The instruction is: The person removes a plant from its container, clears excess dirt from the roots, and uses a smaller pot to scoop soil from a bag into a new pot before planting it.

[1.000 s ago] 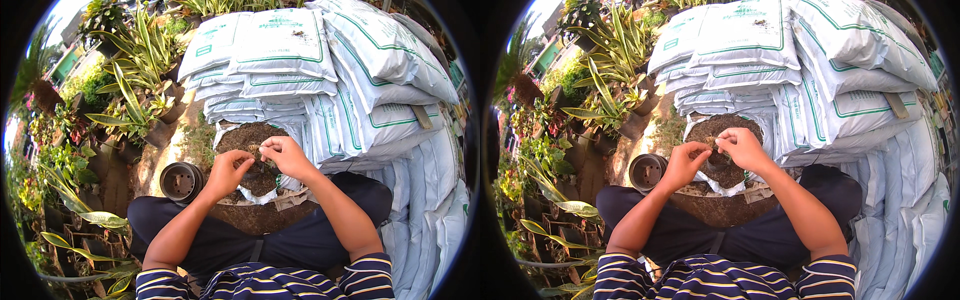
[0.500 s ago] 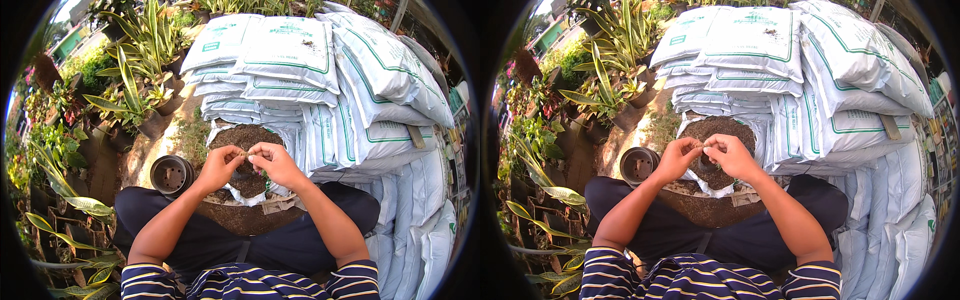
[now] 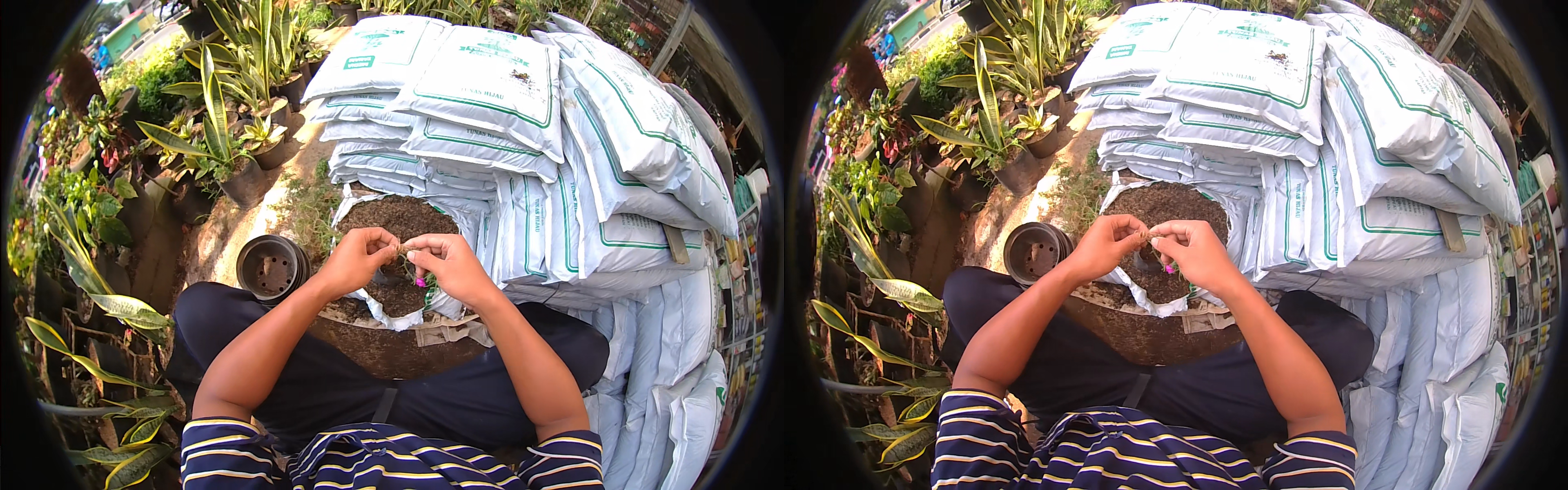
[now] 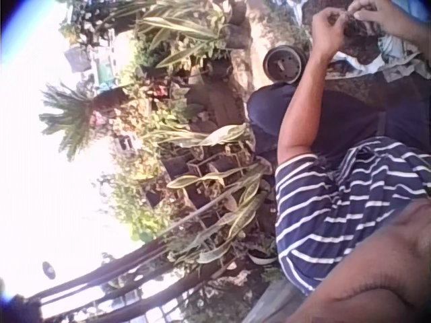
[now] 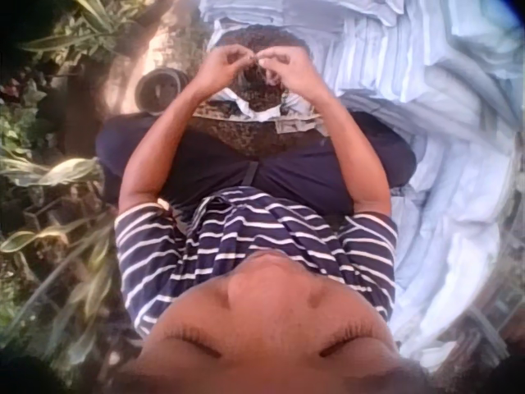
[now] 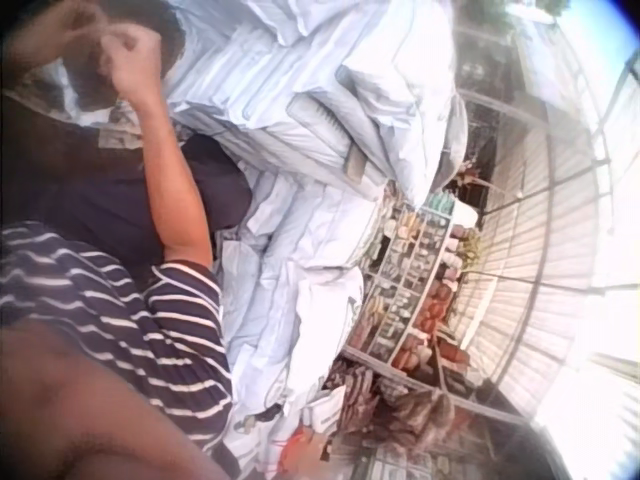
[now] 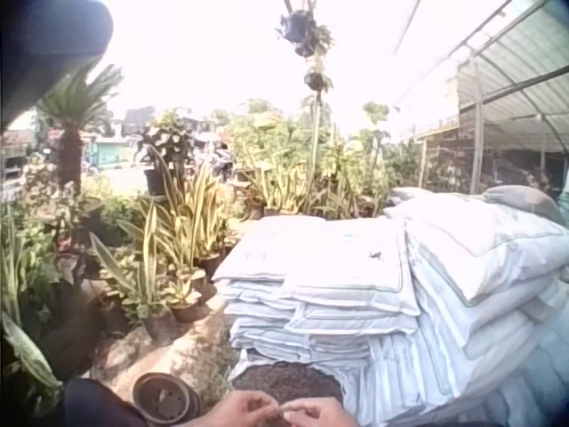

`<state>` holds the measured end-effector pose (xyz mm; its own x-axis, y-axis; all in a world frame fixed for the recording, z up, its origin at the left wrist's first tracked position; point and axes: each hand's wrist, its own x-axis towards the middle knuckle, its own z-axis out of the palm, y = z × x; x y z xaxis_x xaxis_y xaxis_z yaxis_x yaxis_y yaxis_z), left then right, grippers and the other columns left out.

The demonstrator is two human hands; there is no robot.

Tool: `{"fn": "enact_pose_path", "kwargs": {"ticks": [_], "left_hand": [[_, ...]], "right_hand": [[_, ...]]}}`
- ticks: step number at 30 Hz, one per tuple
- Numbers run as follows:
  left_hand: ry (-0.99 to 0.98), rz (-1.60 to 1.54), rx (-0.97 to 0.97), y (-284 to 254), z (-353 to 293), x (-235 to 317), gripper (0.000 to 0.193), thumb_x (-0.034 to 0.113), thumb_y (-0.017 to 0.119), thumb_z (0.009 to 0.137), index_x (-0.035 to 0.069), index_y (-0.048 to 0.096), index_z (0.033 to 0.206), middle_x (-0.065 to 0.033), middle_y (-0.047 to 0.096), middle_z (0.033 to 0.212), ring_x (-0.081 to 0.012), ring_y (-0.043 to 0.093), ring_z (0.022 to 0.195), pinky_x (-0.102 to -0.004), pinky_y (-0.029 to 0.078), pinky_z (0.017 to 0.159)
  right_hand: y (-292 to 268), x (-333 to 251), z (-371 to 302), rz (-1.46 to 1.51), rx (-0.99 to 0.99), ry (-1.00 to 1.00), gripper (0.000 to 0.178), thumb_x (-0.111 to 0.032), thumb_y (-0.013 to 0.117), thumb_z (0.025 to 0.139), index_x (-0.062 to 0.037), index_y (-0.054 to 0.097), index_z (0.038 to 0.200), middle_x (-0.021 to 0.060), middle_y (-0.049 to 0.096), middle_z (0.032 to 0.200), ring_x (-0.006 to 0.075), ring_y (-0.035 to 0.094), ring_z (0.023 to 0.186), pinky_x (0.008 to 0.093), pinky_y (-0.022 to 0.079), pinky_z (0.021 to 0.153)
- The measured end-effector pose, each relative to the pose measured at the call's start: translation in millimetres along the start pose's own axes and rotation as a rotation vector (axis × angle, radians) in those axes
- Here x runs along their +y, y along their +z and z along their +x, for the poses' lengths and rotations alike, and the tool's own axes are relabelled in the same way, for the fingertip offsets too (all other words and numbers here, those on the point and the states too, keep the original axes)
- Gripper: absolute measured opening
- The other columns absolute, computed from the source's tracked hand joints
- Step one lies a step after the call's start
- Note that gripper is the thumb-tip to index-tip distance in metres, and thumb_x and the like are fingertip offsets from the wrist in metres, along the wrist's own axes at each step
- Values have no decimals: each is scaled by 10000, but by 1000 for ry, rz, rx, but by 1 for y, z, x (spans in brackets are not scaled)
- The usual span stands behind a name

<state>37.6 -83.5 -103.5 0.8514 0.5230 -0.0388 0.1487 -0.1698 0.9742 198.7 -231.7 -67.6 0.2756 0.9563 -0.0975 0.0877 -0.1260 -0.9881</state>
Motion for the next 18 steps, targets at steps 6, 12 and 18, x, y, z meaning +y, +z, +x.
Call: {"fn": "enact_pose_path", "kwargs": {"ticks": [6, 12, 18], "left_hand": [[11, 75, -84, 9, -7, 18, 185, 148, 699, 1004, -33, 725, 1029, 1, 704, 867, -53, 607, 802, -268, 509, 734], [61, 105, 60, -1, -4, 22, 157, 122, 697, 993, -29, 723, 1031, -21, 709, 856, -70, 614, 783, -284, 511, 718], [-22, 175, -31, 8, -4, 7, 173, 150, 708, 985, -21, 730, 979, 14, 665, 756, -42, 550, 693, -273, 469, 635]], "right_hand": [[-13, 15, 8, -336, 250, -60, 243, -136, 723, 909, 27, 763, 1085, 65, 694, 746, 114, 603, 642, 317, 488, 608], [-4, 14, 5, -328, 3, -104, 230, -146, 725, 901, 11, 771, 1062, 81, 713, 785, 128, 631, 713, 311, 511, 700], [-5, 25, 9, -54, 50, -30, 218, -120, 694, 970, 33, 737, 1119, 39, 716, 807, 78, 618, 723, 258, 477, 649]]}}
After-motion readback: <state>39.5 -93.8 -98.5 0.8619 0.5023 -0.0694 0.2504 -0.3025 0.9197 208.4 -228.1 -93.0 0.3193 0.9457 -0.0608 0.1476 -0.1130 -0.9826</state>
